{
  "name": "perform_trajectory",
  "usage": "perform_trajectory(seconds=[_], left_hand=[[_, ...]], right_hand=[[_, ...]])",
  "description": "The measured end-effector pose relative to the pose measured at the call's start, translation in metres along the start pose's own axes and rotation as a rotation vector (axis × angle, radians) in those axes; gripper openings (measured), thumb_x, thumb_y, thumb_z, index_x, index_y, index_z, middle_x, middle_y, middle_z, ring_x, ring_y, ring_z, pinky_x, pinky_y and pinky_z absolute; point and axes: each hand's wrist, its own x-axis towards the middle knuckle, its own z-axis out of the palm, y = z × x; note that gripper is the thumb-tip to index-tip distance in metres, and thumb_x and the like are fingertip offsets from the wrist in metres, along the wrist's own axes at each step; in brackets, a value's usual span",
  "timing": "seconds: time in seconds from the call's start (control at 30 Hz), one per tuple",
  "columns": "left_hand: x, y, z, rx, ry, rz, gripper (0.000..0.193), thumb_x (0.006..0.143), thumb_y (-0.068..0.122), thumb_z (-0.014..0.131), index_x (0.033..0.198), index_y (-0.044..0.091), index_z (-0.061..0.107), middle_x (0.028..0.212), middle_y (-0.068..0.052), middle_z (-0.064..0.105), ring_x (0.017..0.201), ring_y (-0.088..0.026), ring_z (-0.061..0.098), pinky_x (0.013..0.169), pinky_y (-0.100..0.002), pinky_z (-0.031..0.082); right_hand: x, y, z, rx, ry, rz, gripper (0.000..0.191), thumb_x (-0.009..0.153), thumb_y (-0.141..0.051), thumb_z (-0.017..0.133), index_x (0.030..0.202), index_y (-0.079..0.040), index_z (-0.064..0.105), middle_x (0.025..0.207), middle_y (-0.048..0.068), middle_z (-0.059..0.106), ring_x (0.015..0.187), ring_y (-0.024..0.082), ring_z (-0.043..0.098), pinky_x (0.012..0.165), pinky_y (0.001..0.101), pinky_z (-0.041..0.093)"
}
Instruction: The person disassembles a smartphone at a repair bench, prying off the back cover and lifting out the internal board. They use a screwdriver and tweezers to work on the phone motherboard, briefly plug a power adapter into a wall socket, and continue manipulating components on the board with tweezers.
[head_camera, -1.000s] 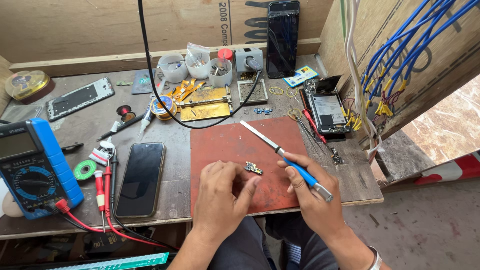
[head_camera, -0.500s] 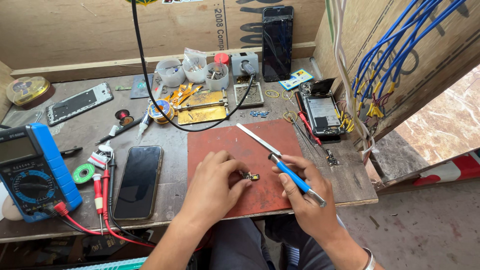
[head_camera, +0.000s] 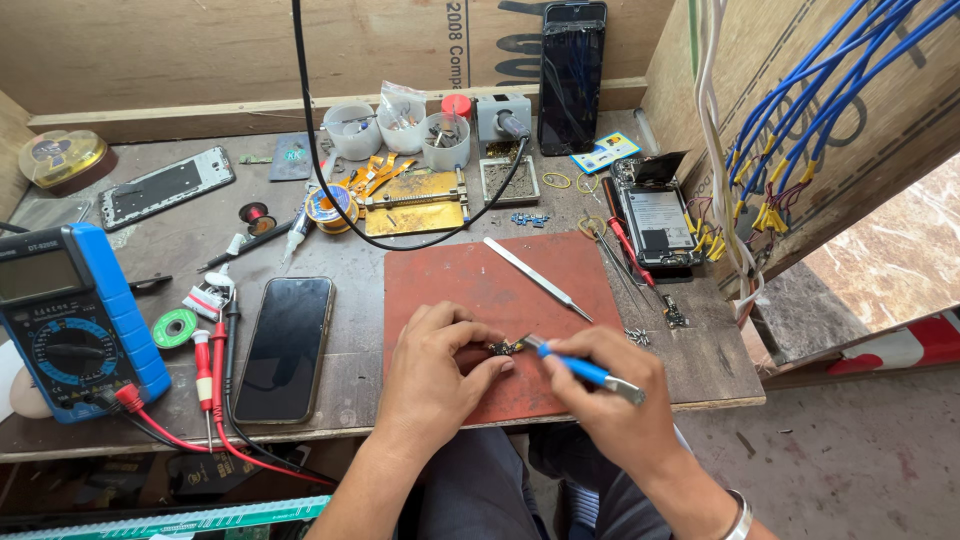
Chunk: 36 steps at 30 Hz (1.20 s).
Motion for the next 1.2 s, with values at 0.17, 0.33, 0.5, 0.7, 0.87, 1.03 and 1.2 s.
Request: perform_trajectory(seconds=[0.17, 0.33, 0.5, 0.7, 0.87, 1.03, 1.2], left_hand=[[-0.0009, 0.0010, -0.0002, 0.019, 0.000, -0.016, 0.029, 0.065, 0.020, 0.091, 0.088, 0.008, 0.080, 0.092, -0.005, 0.070, 0.095, -0.027, 0.063, 0.085, -0.041, 0.052], [-0.0004, 0.0008, 0.0001, 0.012, 0.003, -0.005, 0.027, 0.065, 0.020, 0.090, 0.088, 0.008, 0.080, 0.092, -0.006, 0.069, 0.095, -0.027, 0.062, 0.084, -0.041, 0.051], [-0.0002, 0.0005, 0.0000, 0.035, -0.008, -0.002, 0.027, 0.068, 0.022, 0.090, 0.089, 0.008, 0.080, 0.093, -0.007, 0.067, 0.094, -0.028, 0.061, 0.083, -0.042, 0.051], [-0.0017, -0.0001, 0.0001, 0.032, -0.005, 0.008, 0.022, 0.070, 0.022, 0.088, 0.087, 0.009, 0.081, 0.090, -0.006, 0.067, 0.093, -0.028, 0.061, 0.083, -0.041, 0.050], [-0.0010, -0.0015, 0.0014, 0.022, 0.003, 0.034, 0.019, 0.074, 0.023, 0.085, 0.086, 0.009, 0.082, 0.090, -0.005, 0.068, 0.092, -0.026, 0.062, 0.083, -0.041, 0.050], [-0.0009, -0.0010, 0.0007, 0.041, -0.003, 0.027, 0.016, 0.077, 0.023, 0.083, 0.086, 0.010, 0.083, 0.090, -0.005, 0.068, 0.092, -0.026, 0.061, 0.083, -0.041, 0.050], [0.0000, 0.0001, 0.0011, 0.040, -0.004, 0.008, 0.015, 0.079, 0.023, 0.082, 0.085, 0.010, 0.082, 0.089, -0.004, 0.067, 0.092, -0.026, 0.061, 0.082, -0.041, 0.050]], right_hand=[[0.0006, -0.0045, 0.0018, 0.030, -0.042, 0.031, 0.016, 0.080, -0.011, 0.078, 0.094, -0.004, 0.078, 0.079, 0.005, 0.075, 0.067, 0.012, 0.072, 0.060, 0.0272, 0.055], [0.0007, -0.0024, 0.0015, 0.062, 0.065, 0.047, 0.015, 0.082, -0.009, 0.076, 0.095, -0.002, 0.075, 0.086, 0.006, 0.074, 0.068, 0.012, 0.070, 0.059, 0.0262, 0.054], [-0.0010, 0.0028, -0.0020, 0.042, 0.012, -0.049, 0.016, 0.078, -0.005, 0.074, 0.093, -0.003, 0.077, 0.092, 0.007, 0.074, 0.072, 0.011, 0.070, 0.064, 0.0257, 0.055], [-0.0016, 0.0025, 0.0035, 0.048, 0.020, 0.022, 0.011, 0.080, -0.008, 0.079, 0.091, -0.004, 0.077, 0.078, 0.004, 0.074, 0.067, 0.012, 0.071, 0.061, 0.0266, 0.054], [0.0001, 0.0017, 0.0028, 0.031, 0.059, 0.002, 0.013, 0.082, -0.007, 0.078, 0.094, -0.005, 0.077, 0.082, 0.005, 0.073, 0.070, 0.012, 0.070, 0.061, 0.0277, 0.054], [-0.0004, 0.0026, 0.0023, 0.038, 0.119, -0.005, 0.014, 0.081, -0.001, 0.072, 0.094, -0.005, 0.077, 0.096, 0.010, 0.069, 0.076, 0.016, 0.070, 0.065, 0.0283, 0.056], [-0.0041, 0.0001, 0.0033, 0.048, 0.031, -0.023, 0.014, 0.083, -0.007, 0.078, 0.096, -0.006, 0.075, 0.088, 0.005, 0.075, 0.077, 0.014, 0.074, 0.066, 0.0278, 0.057]])
